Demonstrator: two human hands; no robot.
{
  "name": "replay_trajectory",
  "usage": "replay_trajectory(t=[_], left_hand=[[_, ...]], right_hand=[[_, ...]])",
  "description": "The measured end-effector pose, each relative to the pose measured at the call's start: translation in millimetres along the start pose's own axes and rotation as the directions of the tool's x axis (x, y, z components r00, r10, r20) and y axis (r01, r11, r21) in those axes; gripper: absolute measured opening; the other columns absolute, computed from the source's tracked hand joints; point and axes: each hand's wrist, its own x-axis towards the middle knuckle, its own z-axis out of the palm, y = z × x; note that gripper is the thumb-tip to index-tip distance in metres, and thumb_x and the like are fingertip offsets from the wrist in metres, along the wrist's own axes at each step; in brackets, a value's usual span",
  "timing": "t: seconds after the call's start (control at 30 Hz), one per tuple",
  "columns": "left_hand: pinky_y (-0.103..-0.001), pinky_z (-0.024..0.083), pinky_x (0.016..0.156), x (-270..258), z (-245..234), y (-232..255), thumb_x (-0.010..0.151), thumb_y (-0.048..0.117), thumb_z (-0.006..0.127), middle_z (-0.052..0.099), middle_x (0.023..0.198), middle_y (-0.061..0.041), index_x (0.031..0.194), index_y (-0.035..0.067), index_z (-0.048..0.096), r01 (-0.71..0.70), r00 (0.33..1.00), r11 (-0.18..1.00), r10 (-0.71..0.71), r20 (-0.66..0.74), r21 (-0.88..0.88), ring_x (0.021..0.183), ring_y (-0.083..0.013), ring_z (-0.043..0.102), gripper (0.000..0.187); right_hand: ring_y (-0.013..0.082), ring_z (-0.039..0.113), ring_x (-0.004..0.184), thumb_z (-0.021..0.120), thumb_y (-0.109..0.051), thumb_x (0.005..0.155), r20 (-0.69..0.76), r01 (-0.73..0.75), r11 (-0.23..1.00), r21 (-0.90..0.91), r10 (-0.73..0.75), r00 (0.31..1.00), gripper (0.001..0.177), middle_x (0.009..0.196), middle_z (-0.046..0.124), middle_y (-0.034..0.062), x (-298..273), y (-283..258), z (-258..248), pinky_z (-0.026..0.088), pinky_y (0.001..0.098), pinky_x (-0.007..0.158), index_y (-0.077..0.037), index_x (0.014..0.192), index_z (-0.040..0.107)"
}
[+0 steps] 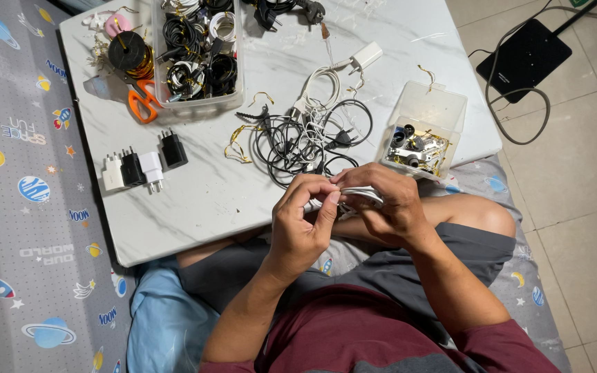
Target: The person winds several white and black USB cables by hand and places some into a plastic box.
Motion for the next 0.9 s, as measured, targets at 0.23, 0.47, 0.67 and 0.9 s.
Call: replay_trajectory(t=[0.23, 0.47, 0.67, 0.9], left_hand=[[-0.024, 0.055, 0.080, -10.3, 14.5, -8.4, 0.103, 0.003, 0.064, 0.066, 0.103, -0.008, 0.105, -0.002, 0.066, 0.170, 0.977, 0.969, -0.190, -0.101, -0.178, 0.092, -0.0138, 0.069, 0.006], [-0.028, 0.059, 0.083, -10.8, -13.9, 7.2, 0.097, -0.002, 0.071, 0.071, 0.108, -0.009, 0.112, 0.001, 0.073, -0.041, 0.998, 0.999, 0.040, 0.048, 0.026, 0.095, -0.0187, 0.072, 0.015], [-0.029, 0.061, 0.079, 0.0, -29.7, 9.1, 0.091, -0.008, 0.073, 0.069, 0.107, -0.009, 0.113, 0.003, 0.071, -0.187, 0.966, 0.981, 0.172, 0.194, 0.060, 0.093, -0.0196, 0.072, 0.025], [-0.030, 0.062, 0.078, 12.9, -41.0, 8.3, 0.089, -0.008, 0.078, 0.067, 0.107, -0.005, 0.119, 0.006, 0.069, -0.361, 0.880, 0.931, 0.360, 0.309, -0.058, 0.092, -0.0202, 0.072, 0.034]], right_hand=[[0.0122, 0.072, 0.076, 0.073, 0.000, 0.089, -0.057, -0.159, 0.987, -0.008, 0.158, 0.986, 0.015, 0.096, 0.076, 0.0097, -9.3, 4.1, 13.7, 0.056, 0.0253, 0.065, -0.001, 0.104, 0.071], [0.0058, 0.065, 0.075, 0.073, -0.011, 0.097, 0.177, -0.430, 0.822, 0.372, 0.392, 0.903, 0.013, 0.088, 0.075, 0.0037, -18.6, 14.1, -4.7, 0.051, 0.0213, 0.064, 0.000, 0.104, 0.073], [0.0076, 0.064, 0.080, 0.073, -0.010, 0.096, 0.312, -0.491, 0.622, 0.610, 0.381, 0.870, 0.015, 0.090, 0.073, 0.0066, -21.8, 15.9, -5.7, 0.050, 0.0220, 0.070, 0.003, 0.103, 0.073], [0.0065, 0.053, 0.059, 0.076, -0.009, 0.092, 0.429, -0.594, 0.397, 0.700, 0.431, 0.794, 0.019, 0.075, 0.066, 0.0088, -29.5, 17.7, -8.6, 0.036, 0.0227, 0.049, 0.008, 0.100, 0.070]])
